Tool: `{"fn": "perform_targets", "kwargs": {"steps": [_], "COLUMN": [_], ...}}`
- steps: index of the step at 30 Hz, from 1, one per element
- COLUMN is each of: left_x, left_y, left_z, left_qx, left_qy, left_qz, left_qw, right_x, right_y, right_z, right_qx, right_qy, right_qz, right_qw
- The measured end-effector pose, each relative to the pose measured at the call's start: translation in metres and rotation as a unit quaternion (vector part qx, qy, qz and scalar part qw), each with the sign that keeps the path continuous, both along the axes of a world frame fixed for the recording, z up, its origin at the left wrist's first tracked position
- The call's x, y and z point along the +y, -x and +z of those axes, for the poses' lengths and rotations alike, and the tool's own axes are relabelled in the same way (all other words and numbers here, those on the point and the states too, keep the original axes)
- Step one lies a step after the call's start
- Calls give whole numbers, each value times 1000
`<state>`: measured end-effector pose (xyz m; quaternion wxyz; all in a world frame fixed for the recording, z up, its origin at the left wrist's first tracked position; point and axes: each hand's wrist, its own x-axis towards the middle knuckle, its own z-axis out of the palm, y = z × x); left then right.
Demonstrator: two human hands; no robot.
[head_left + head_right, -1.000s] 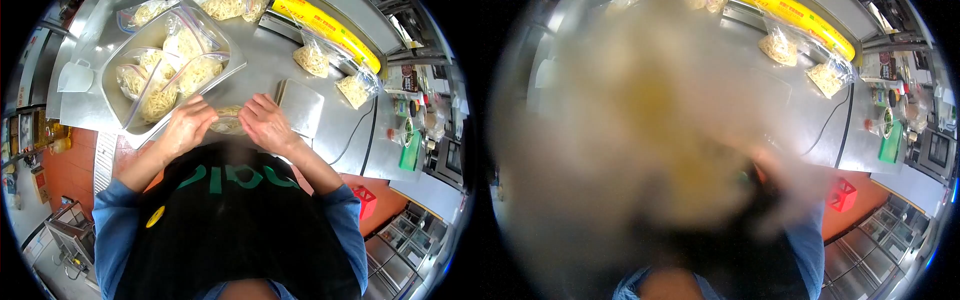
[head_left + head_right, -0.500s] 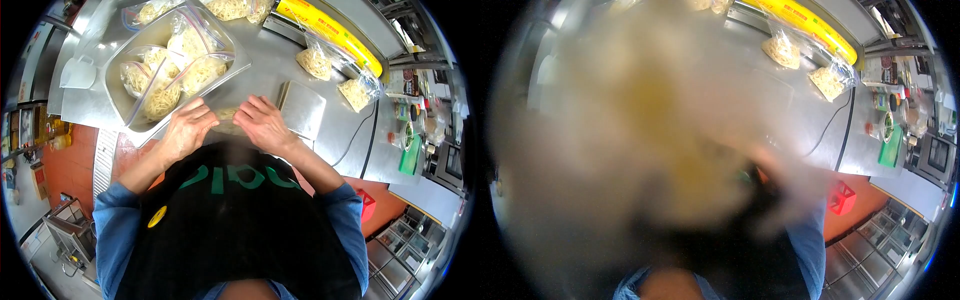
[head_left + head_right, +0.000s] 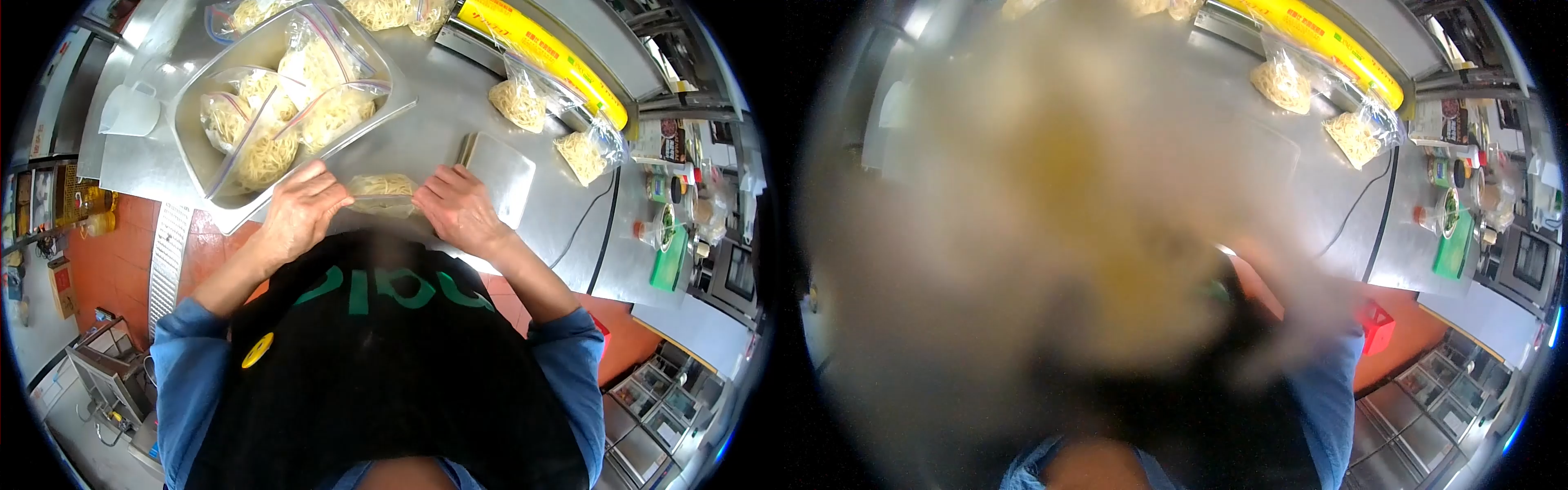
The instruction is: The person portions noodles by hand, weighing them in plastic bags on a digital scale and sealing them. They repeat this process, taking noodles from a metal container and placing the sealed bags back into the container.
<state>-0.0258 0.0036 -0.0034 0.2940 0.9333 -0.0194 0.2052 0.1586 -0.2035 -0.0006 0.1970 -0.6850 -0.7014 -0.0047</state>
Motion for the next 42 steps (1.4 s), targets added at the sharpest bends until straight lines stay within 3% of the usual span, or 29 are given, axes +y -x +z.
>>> {"fn": "perform_targets", "kwargs": {"steps": [6,9,15,20,22,23,24,27,30,33,34,35,36,37,38,39,42], "left_x": [0,-16,-23,-35,-37,-38,-38,-33,-5,39,53,67,79,91,100,109,134], "left_y": [-2,-9,-18,-28,-31,-32,-34,-29,-27,-34,-34,-27,-14,-5,-1,1,13], "left_z": [9,20,-4,-10,-25,-32,-28,8,63,128,149,168,183,191,190,188,167], "left_qx": [38,26,83,80,29,14,-1,-52,-103,-265,-316,-324,-260,-194,-197,-236,-250], "left_qy": [20,36,-21,-84,-122,-74,-28,-31,-100,-155,-177,-178,-229,-277,-275,-262,-231], "left_qz": [14,55,-3,-38,-36,-45,-51,-25,42,77,82,83,112,140,144,161,199], "left_qw": [999,998,996,993,992,996,998,998,989,949,928,926,931,931,930,922,919], "right_x": [-3,-1,-10,-7,-13,-16,-16,-8,24,64,80,94,107,123,136,148,176], "right_y": [-4,-1,0,8,8,5,3,-6,-22,-19,-8,1,4,4,6,14,41], "right_z": [-2,10,12,8,-19,-28,-24,14,72,155,173,183,182,178,177,184,187], "right_qx": [29,68,64,-12,-15,-16,-19,48,50,-15,45,104,97,136,176,253,234], "right_qy": [5,9,16,0,4,9,6,-38,-178,-97,-66,-35,-34,-75,-115,-79,-62], "right_qz": [-11,-71,-48,-4,-11,-19,-10,26,47,87,64,41,43,47,50,17,-29], "right_qw": [999,995,997,1000,1000,1000,1000,998,982,991,995,993,994,987,976,964,970]}}
